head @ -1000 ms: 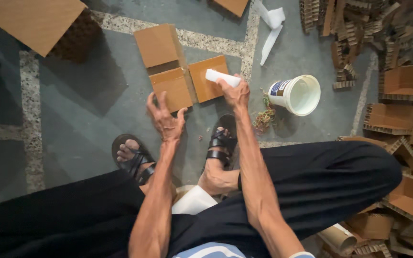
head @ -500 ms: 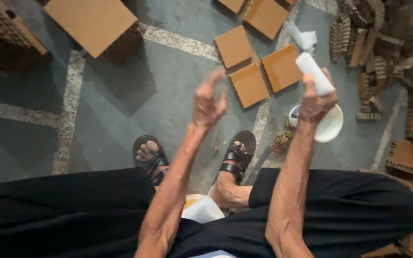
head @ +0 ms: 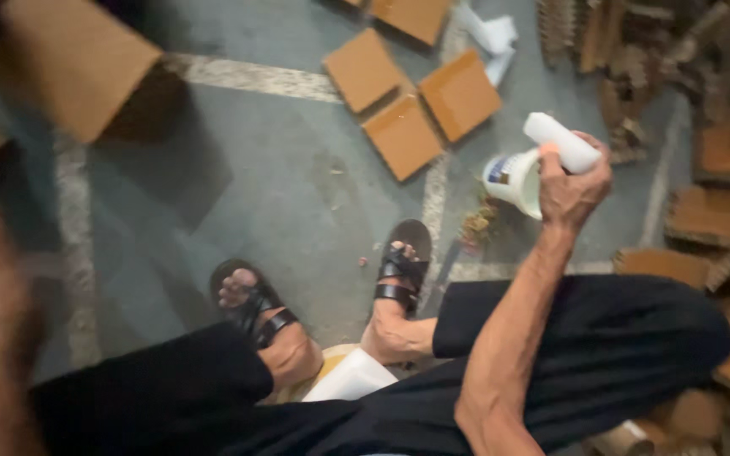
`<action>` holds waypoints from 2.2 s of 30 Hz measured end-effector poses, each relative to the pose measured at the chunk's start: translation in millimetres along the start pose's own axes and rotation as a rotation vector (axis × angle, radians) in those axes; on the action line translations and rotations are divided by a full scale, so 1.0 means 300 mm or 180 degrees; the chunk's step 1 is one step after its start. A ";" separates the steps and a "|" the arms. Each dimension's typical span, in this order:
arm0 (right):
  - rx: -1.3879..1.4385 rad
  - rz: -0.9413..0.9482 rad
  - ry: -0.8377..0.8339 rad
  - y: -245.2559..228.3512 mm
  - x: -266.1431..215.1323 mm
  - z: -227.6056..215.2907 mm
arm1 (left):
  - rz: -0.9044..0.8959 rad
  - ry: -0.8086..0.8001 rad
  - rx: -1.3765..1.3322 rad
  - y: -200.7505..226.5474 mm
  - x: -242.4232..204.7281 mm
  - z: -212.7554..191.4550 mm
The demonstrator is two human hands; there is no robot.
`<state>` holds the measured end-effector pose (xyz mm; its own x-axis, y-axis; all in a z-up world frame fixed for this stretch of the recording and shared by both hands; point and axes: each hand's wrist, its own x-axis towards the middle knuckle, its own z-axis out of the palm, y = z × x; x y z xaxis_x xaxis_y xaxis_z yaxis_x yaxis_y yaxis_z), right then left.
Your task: The person sits on the floor and applies glue to the edges of small cardboard pieces using a roller. They then press the pieces together to form small boxes and secure them with rubber bands.
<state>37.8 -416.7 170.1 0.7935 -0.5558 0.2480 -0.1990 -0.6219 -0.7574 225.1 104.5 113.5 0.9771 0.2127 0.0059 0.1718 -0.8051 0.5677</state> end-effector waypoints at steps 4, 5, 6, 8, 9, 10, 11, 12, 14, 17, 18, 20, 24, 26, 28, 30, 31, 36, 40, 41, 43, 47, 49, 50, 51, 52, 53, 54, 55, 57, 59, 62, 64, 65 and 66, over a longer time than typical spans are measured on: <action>-0.0864 0.0733 0.0317 0.097 0.012 -0.075 | -0.0048 -0.0257 -0.0244 0.107 -0.137 0.118; -0.0943 0.1119 0.0351 0.124 0.012 -0.094 | -0.0070 -0.0312 -0.0312 0.132 -0.178 0.142; -0.1201 0.0953 0.0483 0.152 0.005 -0.113 | -0.0071 -0.0389 -0.0391 0.156 -0.224 0.162; -0.1697 0.0586 0.0708 0.204 -0.001 -0.119 | -0.0100 -0.0491 -0.0566 0.174 -0.264 0.157; -0.1824 0.0848 0.0763 0.225 0.002 -0.127 | -0.0138 -0.0508 -0.0663 0.178 -0.287 0.149; -0.1933 0.1101 0.0786 0.248 0.003 -0.118 | -0.0194 -0.0513 -0.0758 0.170 -0.318 0.131; -0.2041 0.1356 0.0806 0.268 0.003 -0.111 | -0.0257 -0.0516 -0.0881 0.166 -0.353 0.122; -0.2088 0.1512 0.0701 0.287 0.012 -0.097 | -0.0319 -0.0488 -0.1003 0.155 -0.373 0.103; -0.2187 0.1847 0.0485 0.317 0.015 -0.073 | -0.0444 -0.0455 -0.1278 0.132 -0.419 0.068; -0.2459 0.2006 0.0126 0.345 0.018 -0.020 | -0.0665 -0.0421 -0.1669 0.106 -0.500 0.058; -0.2380 0.1944 0.0119 0.352 0.015 -0.013 | -0.0777 -0.0431 -0.1719 0.104 -0.548 0.076; -0.2215 0.1813 0.0101 0.356 0.006 -0.022 | -0.0987 -0.0394 -0.1591 0.113 -0.662 0.134; -0.1594 0.1770 0.0583 0.342 0.023 -0.102 | -0.1712 -0.0229 -0.1151 0.112 -0.815 0.251; -0.1542 0.1552 0.0827 0.340 0.027 -0.146 | -0.2115 -0.0190 -0.1545 0.072 -0.851 0.269; -0.1414 0.1306 0.0938 0.331 0.035 -0.165 | -0.2363 -0.0064 -0.2290 0.029 -0.862 0.282; -0.1755 0.1685 0.0481 0.299 0.039 -0.156 | -0.2240 -0.0087 -0.2291 -0.010 -0.867 0.299; -0.1917 0.1863 0.0240 0.272 0.040 -0.147 | -0.2179 -0.0086 -0.2289 -0.029 -0.865 0.309; -0.0511 0.2642 -0.0735 0.077 -0.010 -0.113 | -0.1677 0.0271 -0.1494 -0.071 -0.866 0.419; 0.0948 0.1893 -0.1657 -0.087 -0.077 0.022 | -0.1439 0.0308 -0.2111 -0.027 -0.872 0.438; 0.0807 0.1640 -0.1899 -0.128 -0.106 0.081 | -0.1341 0.0376 -0.2250 -0.013 -0.876 0.424; 0.0561 0.0925 -0.2334 -0.206 -0.173 0.194 | -0.1342 0.0409 -0.2275 0.025 -0.864 0.395; 0.0152 -0.0391 -0.2521 -0.329 -0.309 0.359 | -0.1303 0.0308 -0.2399 0.081 -0.845 0.341; 0.0211 -0.0653 -0.2613 -0.359 -0.350 0.393 | -0.1199 0.0320 -0.2587 0.093 -0.841 0.326; -0.0283 -0.0455 -0.2773 -0.363 -0.356 0.401 | -0.1149 0.0321 -0.2685 0.097 -0.842 0.322; -0.0781 -0.0256 -0.2921 -0.363 -0.360 0.407 | -0.1107 0.0392 -0.2733 0.100 -0.842 0.320; -0.1273 -0.0059 -0.3055 -0.360 -0.358 0.410 | -0.1056 0.0469 -0.2776 0.099 -0.838 0.317; -0.1212 -0.0126 -0.3088 -0.353 -0.351 0.414 | -0.1005 0.0545 -0.2819 0.099 -0.836 0.313; -0.1153 -0.0183 -0.3114 -0.344 -0.341 0.417 | -0.1067 0.0475 -0.2873 0.099 -0.835 0.310; -0.1093 -0.0240 -0.3139 -0.335 -0.331 0.422 | -0.1129 0.0404 -0.2928 0.101 -0.835 0.309; -0.0727 -0.0215 -0.3116 -0.327 -0.302 0.458 | -0.1190 0.0282 -0.3071 0.107 -0.819 0.308; -0.0412 -0.0199 -0.2912 -0.320 -0.293 0.499 | -0.1236 0.0118 -0.3221 0.112 -0.829 0.306; -0.0107 -0.0336 -0.2261 -0.324 -0.292 0.604 | -0.1028 0.0147 -0.3493 0.126 -0.843 0.313; -0.0035 -0.0562 -0.1829 -0.320 -0.302 0.627 | -0.1134 0.0074 -0.3515 0.132 -0.848 0.317; -0.0086 -0.0504 -0.1898 -0.313 -0.308 0.616 | -0.1192 0.0041 -0.3526 0.134 -0.850 0.318; -0.0130 -0.0457 -0.1974 -0.307 -0.319 0.596 | -0.1163 0.0084 -0.3522 0.133 -0.849 0.317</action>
<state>82.9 -207.6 108.2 0.9970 -0.0502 -0.0596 -0.0778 -0.6938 -0.7160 -5.2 -34.5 56.2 0.8869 0.3542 -0.2967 0.2265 0.2263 0.9474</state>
